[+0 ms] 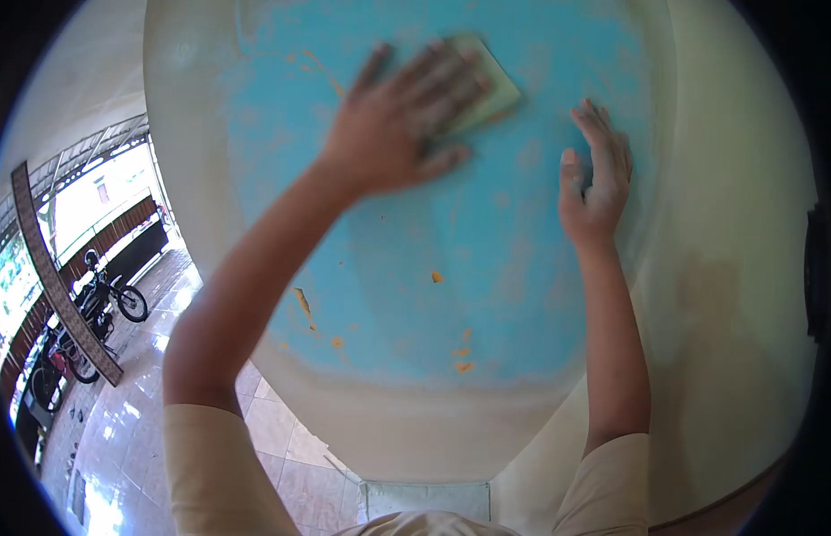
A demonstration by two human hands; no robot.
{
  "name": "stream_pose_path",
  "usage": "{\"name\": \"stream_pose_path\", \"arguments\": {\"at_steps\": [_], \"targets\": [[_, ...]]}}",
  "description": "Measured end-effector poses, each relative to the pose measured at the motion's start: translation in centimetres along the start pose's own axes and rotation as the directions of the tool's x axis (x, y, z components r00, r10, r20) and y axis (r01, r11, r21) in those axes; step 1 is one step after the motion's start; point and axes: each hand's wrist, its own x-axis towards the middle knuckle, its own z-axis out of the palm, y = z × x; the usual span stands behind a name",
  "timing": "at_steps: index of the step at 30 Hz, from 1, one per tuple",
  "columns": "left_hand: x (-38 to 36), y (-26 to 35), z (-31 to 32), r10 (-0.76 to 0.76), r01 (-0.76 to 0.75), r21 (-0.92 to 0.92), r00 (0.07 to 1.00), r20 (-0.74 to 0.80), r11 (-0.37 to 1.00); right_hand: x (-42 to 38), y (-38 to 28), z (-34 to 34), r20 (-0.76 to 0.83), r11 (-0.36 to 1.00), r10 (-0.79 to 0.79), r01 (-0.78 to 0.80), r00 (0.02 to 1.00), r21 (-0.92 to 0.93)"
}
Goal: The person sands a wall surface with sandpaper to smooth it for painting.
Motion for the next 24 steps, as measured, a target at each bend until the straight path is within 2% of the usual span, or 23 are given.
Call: {"name": "stream_pose_path", "arguments": {"at_steps": [2, 3, 4, 5, 7, 8, 9, 10, 11, 13, 15, 17, 18, 20, 22, 23, 24], "targets": [[1.1, -6.9, -0.4, -0.255, 0.287, 0.189, 0.95, -0.178, 0.939, -0.1, -0.2, 0.0, 0.014, 1.0, -0.004, 0.004, 1.0, -0.018], [1.4, -10.3, -0.9, -0.396, 0.444, 0.186, 0.884, -0.248, 0.876, -0.3, -0.4, -0.1, 0.035, 0.999, 0.012, -0.011, 0.999, -0.043], [3.7, -8.3, -6.2, -0.75, 0.732, 0.222, 0.661, -0.001, 0.645, -0.4, -0.5, -0.1, 0.031, 0.999, 0.01, -0.008, 0.999, -0.044], [3.9, -8.4, -5.5, -0.75, 0.733, 0.221, 0.661, -0.007, 0.644, -0.4, -0.6, -0.1, 0.037, 0.999, 0.022, -0.02, 0.999, -0.05], [3.9, -8.9, -3.2, -0.735, 0.742, 0.212, 0.666, -0.128, 0.636, -0.2, -0.5, -0.2, 0.039, 0.998, 0.026, -0.023, 0.999, -0.054], [4.1, -7.1, -2.3, -0.673, 0.671, 0.194, 0.737, -0.062, 0.716, -0.2, -0.5, -0.2, 0.046, 0.999, 0.031, -0.029, 0.998, -0.045], [4.1, -5.6, 0.1, -0.475, 0.5, 0.279, 0.866, -0.154, 0.82, -0.3, -0.5, -0.2, 0.053, 0.999, 0.037, -0.035, 0.998, -0.034], [4.6, -3.0, 0.9, -0.375, 0.406, 0.221, 0.911, -0.172, 0.887, -0.3, -0.6, -0.1, 0.054, 0.999, 0.039, -0.038, 0.998, -0.028], [4.8, -2.3, 1.0, -0.378, 0.409, 0.224, 0.91, -0.168, 0.885, -0.3, -0.6, -0.1, 0.05, 0.999, 0.047, -0.046, 0.998, -0.029], [5.4, -1.8, 0.6, -0.258, 0.252, 0.25, 0.966, -0.01, 0.935, -0.1, -0.6, 0.0, 0.048, 0.999, 0.04, -0.039, 0.998, -0.027], [5.9, -5.2, -1.5, -0.372, 0.373, 0.209, 0.927, -0.041, 0.904, -0.4, -0.6, -0.1, 0.067, 0.997, 0.048, -0.043, 0.997, -0.066], [6.2, -9.0, -3.8, -0.583, 0.589, 0.244, 0.806, -0.105, 0.77, -0.7, -0.8, -0.2, 0.083, 0.996, 0.052, -0.046, 0.995, -0.073], [6.6, -9.3, -3.6, -0.574, 0.583, 0.243, 0.811, -0.112, 0.776, -0.7, -0.8, -0.2, 0.099, 0.996, 0.06, -0.052, 0.993, -0.076], [6.8, -9.5, -2.3, -0.676, 0.705, 0.163, 0.709, -0.202, 0.69, -0.8, -0.6, -0.1, 0.094, 0.995, 0.073, -0.066, 0.993, -0.074], [7.1, -7.5, 1.6, -0.397, 0.457, 0.161, 0.866, -0.304, 0.875, -0.8, -0.7, -0.1, 0.106, 0.996, 0.077, -0.071, 0.991, -0.063], [7.2, -4.2, 2.2, -0.27, 0.303, 0.077, 0.919, -0.287, 0.95, -0.7, -0.8, -0.2, 0.105, 0.995, 0.078, -0.072, 0.991, -0.062], [7.2, -1.0, 1.9, -0.101, 0.118, 0.077, 0.975, -0.196, 0.99, -0.7, -1.0, -0.2, 0.102, 0.995, 0.079, -0.073, 0.992, -0.062]]}}
